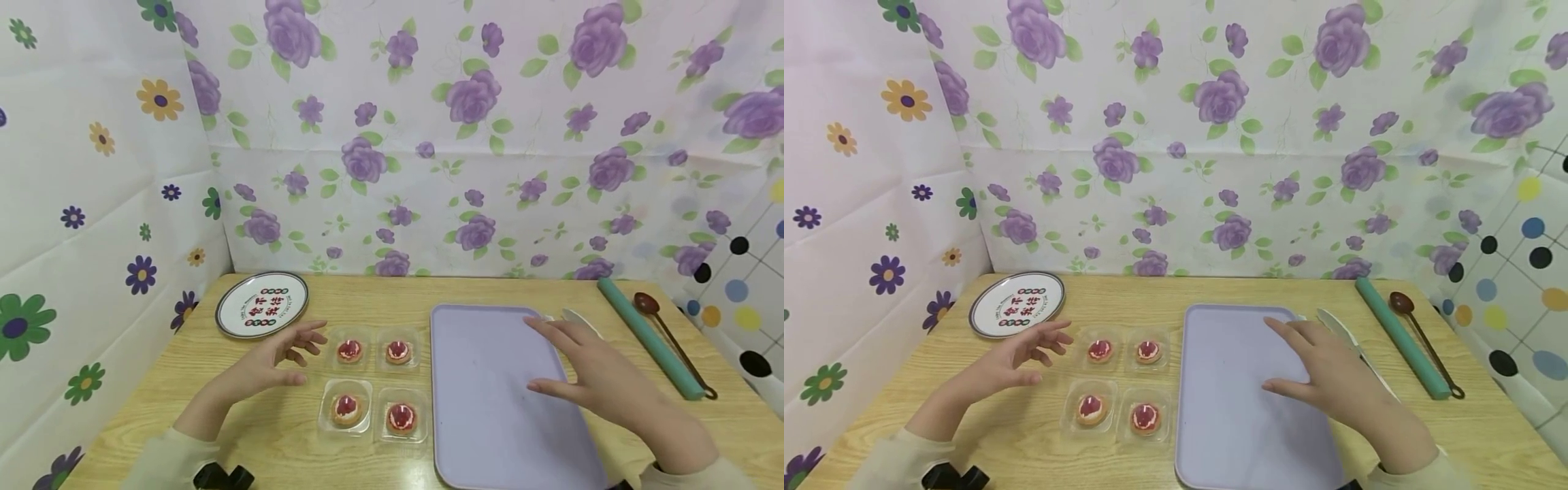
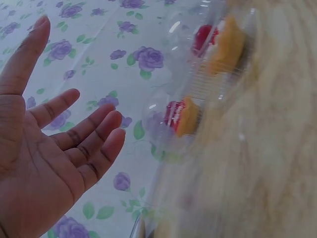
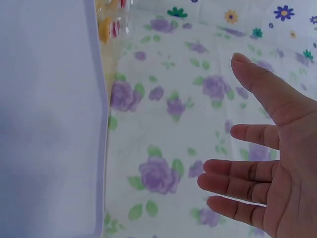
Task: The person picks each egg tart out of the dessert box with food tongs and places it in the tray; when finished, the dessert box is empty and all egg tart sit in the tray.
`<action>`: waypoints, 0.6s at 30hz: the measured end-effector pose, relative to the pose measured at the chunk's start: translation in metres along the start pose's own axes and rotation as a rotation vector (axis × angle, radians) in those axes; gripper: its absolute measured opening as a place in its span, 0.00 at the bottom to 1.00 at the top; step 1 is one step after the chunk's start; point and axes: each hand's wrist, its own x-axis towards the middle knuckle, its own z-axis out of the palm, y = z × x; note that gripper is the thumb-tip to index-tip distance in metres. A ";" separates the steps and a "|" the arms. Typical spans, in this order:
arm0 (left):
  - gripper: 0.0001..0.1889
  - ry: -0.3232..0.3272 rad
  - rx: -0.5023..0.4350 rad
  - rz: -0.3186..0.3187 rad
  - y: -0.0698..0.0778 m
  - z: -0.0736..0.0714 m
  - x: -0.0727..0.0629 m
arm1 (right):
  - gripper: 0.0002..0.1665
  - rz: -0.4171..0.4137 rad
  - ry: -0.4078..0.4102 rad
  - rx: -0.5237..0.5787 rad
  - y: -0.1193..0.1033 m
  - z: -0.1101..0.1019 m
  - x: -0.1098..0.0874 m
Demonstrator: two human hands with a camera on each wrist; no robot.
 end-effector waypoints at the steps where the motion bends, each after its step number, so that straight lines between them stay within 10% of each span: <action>1: 0.40 -0.003 0.002 0.001 -0.001 0.001 -0.001 | 0.49 -0.014 0.008 0.000 -0.004 0.000 0.002; 18: 0.39 -0.011 0.102 -0.003 -0.007 0.027 -0.010 | 0.42 -0.209 -0.029 0.017 -0.058 0.020 0.028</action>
